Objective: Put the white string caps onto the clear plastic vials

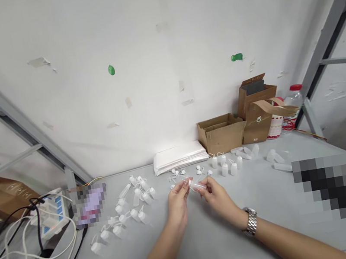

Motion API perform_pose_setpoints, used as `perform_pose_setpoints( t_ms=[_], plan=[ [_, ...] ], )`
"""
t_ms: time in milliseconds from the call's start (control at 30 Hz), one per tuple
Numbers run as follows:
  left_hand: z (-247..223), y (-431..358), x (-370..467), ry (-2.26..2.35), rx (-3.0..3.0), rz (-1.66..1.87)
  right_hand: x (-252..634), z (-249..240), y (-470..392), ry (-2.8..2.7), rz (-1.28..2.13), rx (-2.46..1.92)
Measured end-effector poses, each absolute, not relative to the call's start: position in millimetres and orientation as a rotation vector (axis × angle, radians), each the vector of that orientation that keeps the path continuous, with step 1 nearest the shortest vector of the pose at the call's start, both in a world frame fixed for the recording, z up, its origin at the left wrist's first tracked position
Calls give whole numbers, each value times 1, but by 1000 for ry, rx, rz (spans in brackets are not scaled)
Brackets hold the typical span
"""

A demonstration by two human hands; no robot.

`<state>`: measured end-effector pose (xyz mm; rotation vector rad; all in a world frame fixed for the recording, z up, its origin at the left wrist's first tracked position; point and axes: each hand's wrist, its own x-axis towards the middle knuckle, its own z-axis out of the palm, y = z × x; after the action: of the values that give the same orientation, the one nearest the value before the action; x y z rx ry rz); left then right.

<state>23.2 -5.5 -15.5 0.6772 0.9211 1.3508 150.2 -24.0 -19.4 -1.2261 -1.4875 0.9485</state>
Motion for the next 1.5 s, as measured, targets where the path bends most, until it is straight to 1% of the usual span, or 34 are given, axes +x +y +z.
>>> perform_pose_setpoints(
  t_ms=[100, 233, 333, 433, 500, 567, 700, 767, 933, 1033, 1100, 1267, 1500],
  plan=[
    [-16, -8, 24, 926, 640, 1360, 150, -23, -28, -1648, 605, -1257],
    [-13, -10, 24, 930, 566, 1375, 148, -24, -27, -1867, 171, -1137],
    [-10, -10, 24, 877, 598, 1407, 146, -23, -27, -1894, 53, -1134],
    [-11, -9, 23, 855, 633, 1411, 146, -22, -29, -1843, 133, -1186],
    [-13, -7, 22, 846, 630, 1400, 146, -20, -31, -1786, 280, -1210],
    [-15, -5, 21, 832, 623, 1389, 147, -18, -31, -1700, 502, -1222],
    [-16, -3, 20, 812, 644, 1364, 148, -13, -26, -1466, 1051, -1160],
    [-15, -3, 20, 822, 676, 1348, 149, -12, -23, -1386, 1218, -1127],
    [-8, -6, 22, 866, 745, 1297, 153, -13, -20, -1358, 1194, -1105],
    [-6, -7, 21, 919, 820, 1270, 155, -13, -20, -1439, 1198, -1134],
    [-8, -6, 20, 958, 834, 1279, 155, -13, -22, -1550, 1113, -1195],
    [-16, -6, 21, 932, 719, 1317, 152, -16, -29, -1721, 681, -1338],
    [-17, -9, 22, 938, 661, 1363, 146, -22, -30, -1822, 222, -1346]
  ],
)
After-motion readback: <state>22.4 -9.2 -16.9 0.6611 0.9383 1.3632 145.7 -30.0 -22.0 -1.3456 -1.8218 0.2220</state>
